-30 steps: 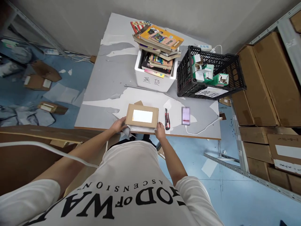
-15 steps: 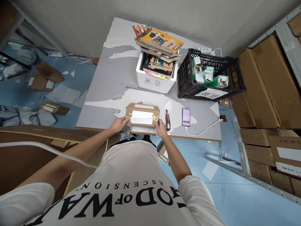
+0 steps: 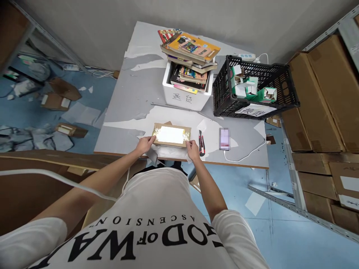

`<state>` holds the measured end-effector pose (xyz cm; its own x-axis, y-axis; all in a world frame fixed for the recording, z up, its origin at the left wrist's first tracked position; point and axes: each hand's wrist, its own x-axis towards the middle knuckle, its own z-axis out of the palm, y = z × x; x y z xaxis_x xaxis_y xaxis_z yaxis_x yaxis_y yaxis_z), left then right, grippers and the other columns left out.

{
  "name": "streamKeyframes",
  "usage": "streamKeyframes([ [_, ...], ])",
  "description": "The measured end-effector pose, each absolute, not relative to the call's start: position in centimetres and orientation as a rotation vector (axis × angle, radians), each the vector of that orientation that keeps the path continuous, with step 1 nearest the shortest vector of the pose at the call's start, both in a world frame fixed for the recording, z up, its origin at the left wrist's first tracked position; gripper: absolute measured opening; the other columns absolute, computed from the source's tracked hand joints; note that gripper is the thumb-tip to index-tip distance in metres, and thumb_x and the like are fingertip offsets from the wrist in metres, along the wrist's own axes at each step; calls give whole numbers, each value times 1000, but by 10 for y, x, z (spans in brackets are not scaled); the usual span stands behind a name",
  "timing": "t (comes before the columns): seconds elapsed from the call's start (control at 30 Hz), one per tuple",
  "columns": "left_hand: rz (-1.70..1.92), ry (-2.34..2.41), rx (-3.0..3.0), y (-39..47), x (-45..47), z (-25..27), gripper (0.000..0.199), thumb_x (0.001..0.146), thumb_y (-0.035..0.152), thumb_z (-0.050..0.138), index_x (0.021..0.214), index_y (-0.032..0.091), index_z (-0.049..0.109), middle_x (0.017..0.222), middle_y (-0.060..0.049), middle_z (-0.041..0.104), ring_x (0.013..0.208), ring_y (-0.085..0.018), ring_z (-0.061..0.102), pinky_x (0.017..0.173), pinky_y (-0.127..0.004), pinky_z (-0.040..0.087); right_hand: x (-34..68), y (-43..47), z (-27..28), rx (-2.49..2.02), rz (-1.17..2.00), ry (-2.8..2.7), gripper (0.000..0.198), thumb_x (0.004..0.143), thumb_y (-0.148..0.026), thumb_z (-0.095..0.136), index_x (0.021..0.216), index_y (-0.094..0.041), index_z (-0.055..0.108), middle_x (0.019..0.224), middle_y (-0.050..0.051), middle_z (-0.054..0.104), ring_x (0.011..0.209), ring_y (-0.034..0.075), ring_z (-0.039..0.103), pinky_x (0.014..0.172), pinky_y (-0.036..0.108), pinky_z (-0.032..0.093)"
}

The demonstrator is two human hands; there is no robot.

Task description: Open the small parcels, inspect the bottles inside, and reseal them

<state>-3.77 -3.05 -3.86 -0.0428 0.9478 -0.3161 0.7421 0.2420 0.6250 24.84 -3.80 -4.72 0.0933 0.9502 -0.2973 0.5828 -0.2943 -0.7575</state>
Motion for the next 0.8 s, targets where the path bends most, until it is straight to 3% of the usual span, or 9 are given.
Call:
streamKeyframes([
  [0.17,373,1852,1513,-28,-38,-41,59,87,61,33,76,17,71,73,-11,69,76,-26,60,66,-31,38,266,-33,-62,-1849,1146,-1478,43,90,-58,33,91,-22,57,93,6,67,89,21,62,82,34,46],
  [0.3,367,1871,1524,-28,-38,-41,59,89,60,32,82,17,72,81,-12,71,84,-29,63,71,-32,41,297,-26,-76,-2156,866,-1450,35,89,-44,40,103,-19,60,108,13,63,106,27,56,94,40,41],
  [0.47,461,1886,1530,-31,-34,-38,58,92,56,34,115,14,66,107,-15,71,102,-33,63,86,-37,44,319,-20,-94,-2415,828,-1388,38,79,-29,59,114,-14,57,118,23,55,117,36,49,98,51,36],
  [0.7,590,1928,1695,-41,-30,-34,61,94,51,37,141,12,41,146,-17,44,135,-31,42,107,-46,38,319,-13,-99,-2470,888,-1444,40,76,-23,60,114,-12,58,113,17,57,108,27,57,94,37,43],
  [0.8,609,1820,2018,-49,-26,-32,56,95,46,39,140,14,42,153,-16,33,143,-30,28,111,-48,34,325,-9,-84,-2424,866,-1482,39,78,-25,57,113,-9,59,113,17,58,104,25,58,92,34,44],
])
